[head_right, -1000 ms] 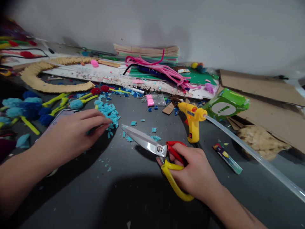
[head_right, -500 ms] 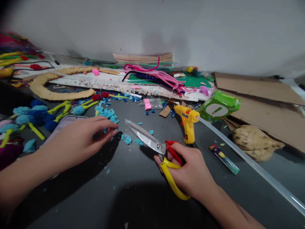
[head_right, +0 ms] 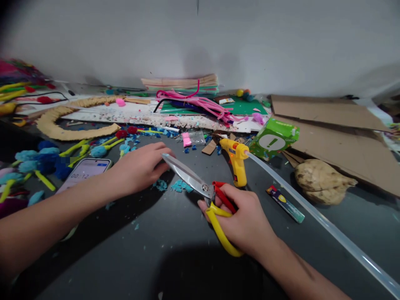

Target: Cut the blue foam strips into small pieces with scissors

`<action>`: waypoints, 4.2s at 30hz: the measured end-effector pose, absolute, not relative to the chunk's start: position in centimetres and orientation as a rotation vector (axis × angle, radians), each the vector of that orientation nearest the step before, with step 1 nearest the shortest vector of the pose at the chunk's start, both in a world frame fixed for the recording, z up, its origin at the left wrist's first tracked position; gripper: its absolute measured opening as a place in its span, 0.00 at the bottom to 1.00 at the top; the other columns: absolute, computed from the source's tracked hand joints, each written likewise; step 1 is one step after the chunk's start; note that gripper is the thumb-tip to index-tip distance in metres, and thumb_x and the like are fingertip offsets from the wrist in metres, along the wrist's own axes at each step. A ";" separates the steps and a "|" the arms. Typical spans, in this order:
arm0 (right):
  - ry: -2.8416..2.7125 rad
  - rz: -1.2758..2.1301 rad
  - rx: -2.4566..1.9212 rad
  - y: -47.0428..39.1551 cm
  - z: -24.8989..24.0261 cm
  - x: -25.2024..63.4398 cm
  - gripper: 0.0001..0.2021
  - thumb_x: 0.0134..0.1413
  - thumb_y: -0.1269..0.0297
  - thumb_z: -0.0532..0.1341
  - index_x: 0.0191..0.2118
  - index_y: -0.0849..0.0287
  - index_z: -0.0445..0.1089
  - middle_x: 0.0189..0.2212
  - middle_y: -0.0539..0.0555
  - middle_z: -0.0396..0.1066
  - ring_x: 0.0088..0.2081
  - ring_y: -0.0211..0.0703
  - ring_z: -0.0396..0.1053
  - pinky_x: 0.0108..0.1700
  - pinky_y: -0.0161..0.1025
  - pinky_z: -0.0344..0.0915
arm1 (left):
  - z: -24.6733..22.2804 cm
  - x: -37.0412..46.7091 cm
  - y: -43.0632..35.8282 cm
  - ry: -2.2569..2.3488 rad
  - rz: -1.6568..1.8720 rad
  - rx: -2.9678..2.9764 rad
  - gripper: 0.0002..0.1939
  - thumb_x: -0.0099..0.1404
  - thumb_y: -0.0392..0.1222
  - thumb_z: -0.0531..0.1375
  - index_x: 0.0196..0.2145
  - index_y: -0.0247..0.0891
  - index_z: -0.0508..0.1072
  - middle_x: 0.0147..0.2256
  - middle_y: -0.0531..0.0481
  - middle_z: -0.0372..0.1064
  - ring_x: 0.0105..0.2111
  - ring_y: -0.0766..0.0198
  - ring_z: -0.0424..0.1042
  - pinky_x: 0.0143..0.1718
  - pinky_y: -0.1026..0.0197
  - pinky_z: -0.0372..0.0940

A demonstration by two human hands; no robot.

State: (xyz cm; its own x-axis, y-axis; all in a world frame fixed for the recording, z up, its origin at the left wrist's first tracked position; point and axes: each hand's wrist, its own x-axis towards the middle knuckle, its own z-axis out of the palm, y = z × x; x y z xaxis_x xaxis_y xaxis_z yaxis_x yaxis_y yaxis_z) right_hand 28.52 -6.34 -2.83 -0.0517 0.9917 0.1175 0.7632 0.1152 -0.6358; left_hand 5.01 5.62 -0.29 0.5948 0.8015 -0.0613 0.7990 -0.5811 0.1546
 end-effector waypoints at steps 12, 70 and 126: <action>-1.857 0.584 -1.702 -6.4 -2.5 28.5 0.20 0.50 0.52 0.65 0.21 0.56 0.57 0.15 0.44 0.54 0.18 0.31 0.51 0.18 0.30 0.50 | 0.0 3.9 4.8 1.258 0.306 2.492 0.09 0.71 0.42 0.51 0.38 0.36 0.68 0.34 0.48 0.70 0.34 0.62 0.69 0.33 0.62 0.61; -2.181 0.578 -1.632 -6.3 -2.6 28.2 0.15 0.52 0.53 0.66 0.25 0.58 0.65 0.18 0.44 0.56 0.20 0.32 0.53 0.22 0.31 0.53 | 0.8 -0.2 -0.2 1.021 0.502 2.246 0.08 0.70 0.37 0.52 0.32 0.38 0.66 0.28 0.53 0.64 0.29 0.68 0.63 0.33 0.65 0.57; -2.136 0.595 -1.668 -6.4 -2.9 28.0 0.14 0.51 0.56 0.66 0.25 0.57 0.62 0.18 0.44 0.57 0.20 0.32 0.53 0.22 0.30 0.53 | 1.2 0.1 -0.2 1.122 0.674 2.087 0.06 0.68 0.40 0.57 0.35 0.40 0.74 0.29 0.56 0.71 0.28 0.71 0.68 0.30 0.70 0.62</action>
State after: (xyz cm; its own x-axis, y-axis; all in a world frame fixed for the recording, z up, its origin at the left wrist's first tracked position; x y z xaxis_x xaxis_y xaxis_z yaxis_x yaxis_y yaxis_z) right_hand 28.04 -6.41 -2.87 -0.2350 0.9716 0.0272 0.8179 0.2128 -0.5346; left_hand 0.15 -0.18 1.23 0.4980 0.8579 0.1267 0.5145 -0.4099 0.7532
